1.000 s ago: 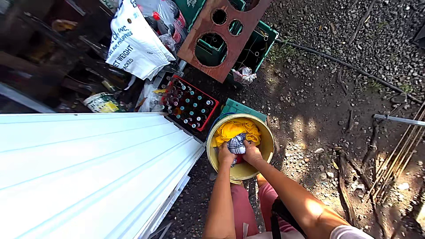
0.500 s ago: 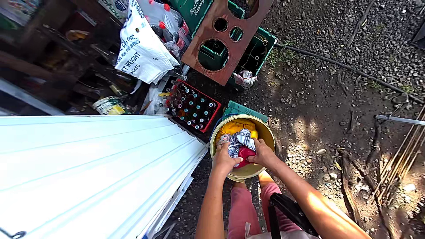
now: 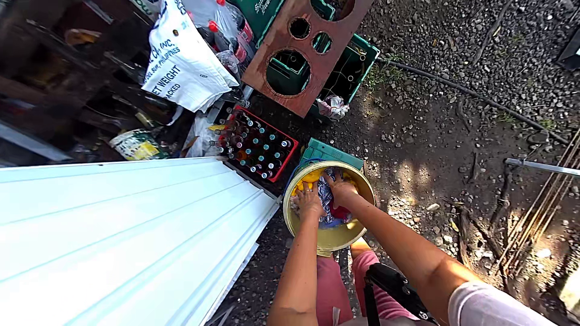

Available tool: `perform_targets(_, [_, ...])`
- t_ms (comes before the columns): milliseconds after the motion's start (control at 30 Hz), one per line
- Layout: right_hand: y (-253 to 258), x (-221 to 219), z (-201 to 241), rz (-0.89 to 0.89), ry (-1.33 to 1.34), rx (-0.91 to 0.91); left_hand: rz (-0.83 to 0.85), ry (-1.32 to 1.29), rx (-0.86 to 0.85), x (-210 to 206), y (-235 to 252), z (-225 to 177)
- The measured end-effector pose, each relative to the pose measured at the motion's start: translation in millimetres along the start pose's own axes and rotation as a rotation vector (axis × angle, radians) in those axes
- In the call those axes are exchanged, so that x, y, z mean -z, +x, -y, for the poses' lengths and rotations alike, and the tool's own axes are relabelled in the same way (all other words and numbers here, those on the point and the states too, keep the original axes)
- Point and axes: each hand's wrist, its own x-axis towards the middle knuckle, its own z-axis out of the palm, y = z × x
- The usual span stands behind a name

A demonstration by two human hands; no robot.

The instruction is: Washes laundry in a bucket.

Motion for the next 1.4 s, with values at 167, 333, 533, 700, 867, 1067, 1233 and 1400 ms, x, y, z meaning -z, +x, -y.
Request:
perform_targets(167, [22, 0, 5, -0.019, 0.005, -0.012, 0.081, 0.023, -0.041, 18, 21, 4])
perform_targets(333, [39, -4, 0, -0.021, 0.035, 0.019, 0.173, 0.003, -0.033, 35, 37, 1])
perform_targets(533, [39, 6, 5, 0.085, 0.064, -0.037, 0.248, 0.028, 0.016, 45, 52, -8])
perform_targets(700, [37, -1, -2, 0.088, 0.131, -0.043, 0.266, 0.046, 0.014, 46, 56, -7])
perform_targets(867, [12, -36, -18, -0.268, 0.210, 0.060, 0.105, -0.077, -0.076, 39, 53, 10])
perform_targets(1067, [-38, -76, -32, -0.234, -0.021, 0.170, -0.236, -0.367, -0.270, 19, 35, 31])
perform_targets(1233, [-12, -45, -28, -0.062, -0.050, 0.128, -0.632, -0.883, -0.137, -37, -41, 41])
perform_targets(1400, [11, -27, -37, -0.028, 0.024, 0.167, -0.197, -1.853, 0.475, -79, -79, 6])
